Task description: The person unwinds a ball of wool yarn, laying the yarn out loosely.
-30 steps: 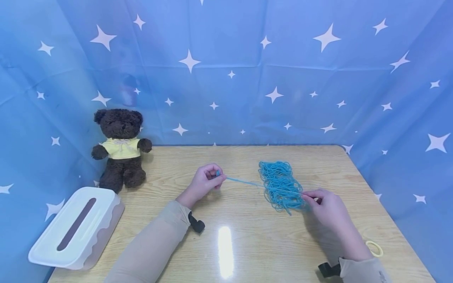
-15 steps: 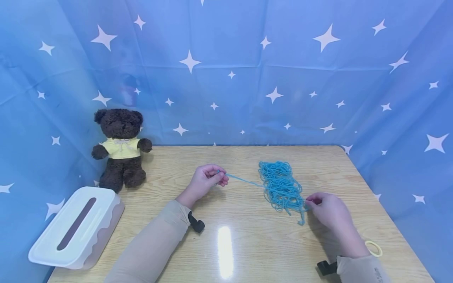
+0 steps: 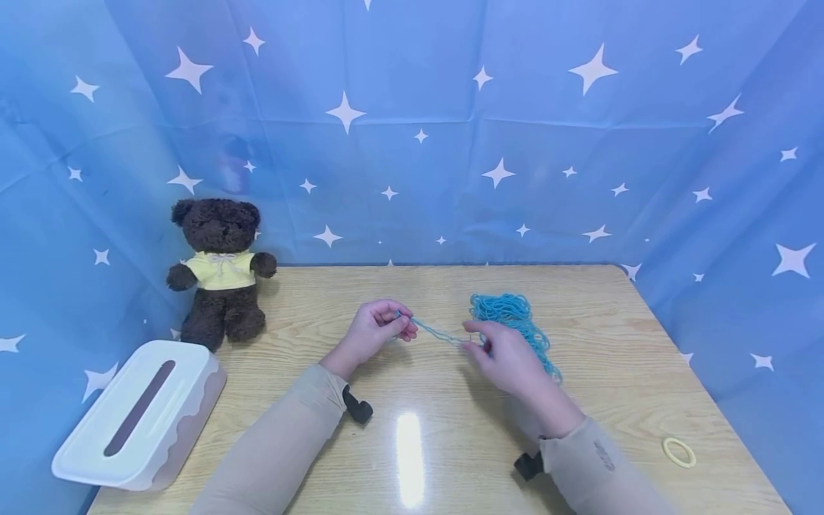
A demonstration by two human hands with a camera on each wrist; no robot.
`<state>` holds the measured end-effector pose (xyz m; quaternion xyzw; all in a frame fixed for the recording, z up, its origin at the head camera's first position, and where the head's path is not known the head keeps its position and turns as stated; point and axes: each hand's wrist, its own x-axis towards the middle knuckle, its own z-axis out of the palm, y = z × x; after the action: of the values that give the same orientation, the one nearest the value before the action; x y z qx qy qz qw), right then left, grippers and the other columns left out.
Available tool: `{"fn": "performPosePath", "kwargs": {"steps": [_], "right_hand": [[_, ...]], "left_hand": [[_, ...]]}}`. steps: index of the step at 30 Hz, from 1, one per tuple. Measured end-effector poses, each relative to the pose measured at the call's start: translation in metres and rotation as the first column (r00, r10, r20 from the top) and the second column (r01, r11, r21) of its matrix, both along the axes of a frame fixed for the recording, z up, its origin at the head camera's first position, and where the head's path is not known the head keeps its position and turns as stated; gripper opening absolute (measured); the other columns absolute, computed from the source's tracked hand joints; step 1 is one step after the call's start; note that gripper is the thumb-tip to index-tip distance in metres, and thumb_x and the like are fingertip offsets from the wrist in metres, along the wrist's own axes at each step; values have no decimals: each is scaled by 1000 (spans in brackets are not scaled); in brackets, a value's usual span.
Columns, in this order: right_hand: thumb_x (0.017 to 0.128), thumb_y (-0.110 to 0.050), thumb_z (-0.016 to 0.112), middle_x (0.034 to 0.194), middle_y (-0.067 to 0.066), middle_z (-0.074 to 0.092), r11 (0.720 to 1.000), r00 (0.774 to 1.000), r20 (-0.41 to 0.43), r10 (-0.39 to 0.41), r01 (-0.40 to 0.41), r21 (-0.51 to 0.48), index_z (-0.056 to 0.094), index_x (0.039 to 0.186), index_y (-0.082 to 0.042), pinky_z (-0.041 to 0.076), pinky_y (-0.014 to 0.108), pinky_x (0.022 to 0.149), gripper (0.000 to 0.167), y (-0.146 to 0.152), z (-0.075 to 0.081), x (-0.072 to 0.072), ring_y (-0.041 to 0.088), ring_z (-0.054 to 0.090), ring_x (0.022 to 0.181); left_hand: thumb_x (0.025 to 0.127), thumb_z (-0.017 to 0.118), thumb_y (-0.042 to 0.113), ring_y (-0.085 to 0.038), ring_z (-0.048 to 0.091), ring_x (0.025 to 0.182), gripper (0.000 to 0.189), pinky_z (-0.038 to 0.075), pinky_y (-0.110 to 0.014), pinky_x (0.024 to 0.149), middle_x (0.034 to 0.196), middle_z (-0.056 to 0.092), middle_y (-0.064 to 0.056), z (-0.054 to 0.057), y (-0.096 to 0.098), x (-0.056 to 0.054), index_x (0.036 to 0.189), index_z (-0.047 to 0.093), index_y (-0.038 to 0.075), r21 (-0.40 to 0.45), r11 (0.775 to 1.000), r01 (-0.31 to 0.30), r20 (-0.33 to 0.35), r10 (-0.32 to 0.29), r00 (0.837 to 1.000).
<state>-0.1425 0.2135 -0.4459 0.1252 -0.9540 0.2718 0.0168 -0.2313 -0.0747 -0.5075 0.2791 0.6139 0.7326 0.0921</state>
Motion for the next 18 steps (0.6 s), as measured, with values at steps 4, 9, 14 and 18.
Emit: {"fn": "performPosePath", "kwargs": {"steps": [4, 9, 14, 18], "right_hand": [[108, -25, 72, 117, 9, 84, 995, 999, 32, -32, 29, 99, 74, 138, -8, 58, 37, 69, 35, -15, -4, -8, 18, 73, 79], [108, -21, 72, 103, 9, 84, 992, 995, 25, -101, 98, 83, 79, 131, -9, 44, 30, 55, 27, -6, -1, -6, 13, 58, 60], [108, -22, 72, 105, 9, 85, 989, 989, -43, -145, 146, 21, 78, 130, -8, 42, 27, 54, 27, 8, 6, -2, 10, 55, 58], [109, -22, 71, 103, 11, 84, 982, 978, -99, -184, 186, 14, 79, 126, -8, 40, 28, 52, 24, 19, 11, 3, 12, 54, 59]], "left_hand": [[108, 62, -4, -10, 81, 87, 23, 69, -30, 81, 97, 84, 7, 1, -1, 0, 123, 62, -21, -6, 1000, 7, 17, -7, 1000], [108, 63, -2, -11, 83, 92, 33, 69, -32, 85, 111, 85, -13, 2, 0, 0, 139, 60, -15, -20, 1000, 1, 50, 0, 999], [107, 64, -3, -10, 83, 94, 28, 69, -32, 88, 114, 82, -24, 1, 0, -2, 132, 63, -16, -48, 998, -40, 42, 42, 998], [104, 68, -4, -10, 81, 86, 17, 69, -31, 83, 98, 84, -10, 1, 0, -2, 117, 69, -17, -59, 995, -83, 20, 85, 996]]}}
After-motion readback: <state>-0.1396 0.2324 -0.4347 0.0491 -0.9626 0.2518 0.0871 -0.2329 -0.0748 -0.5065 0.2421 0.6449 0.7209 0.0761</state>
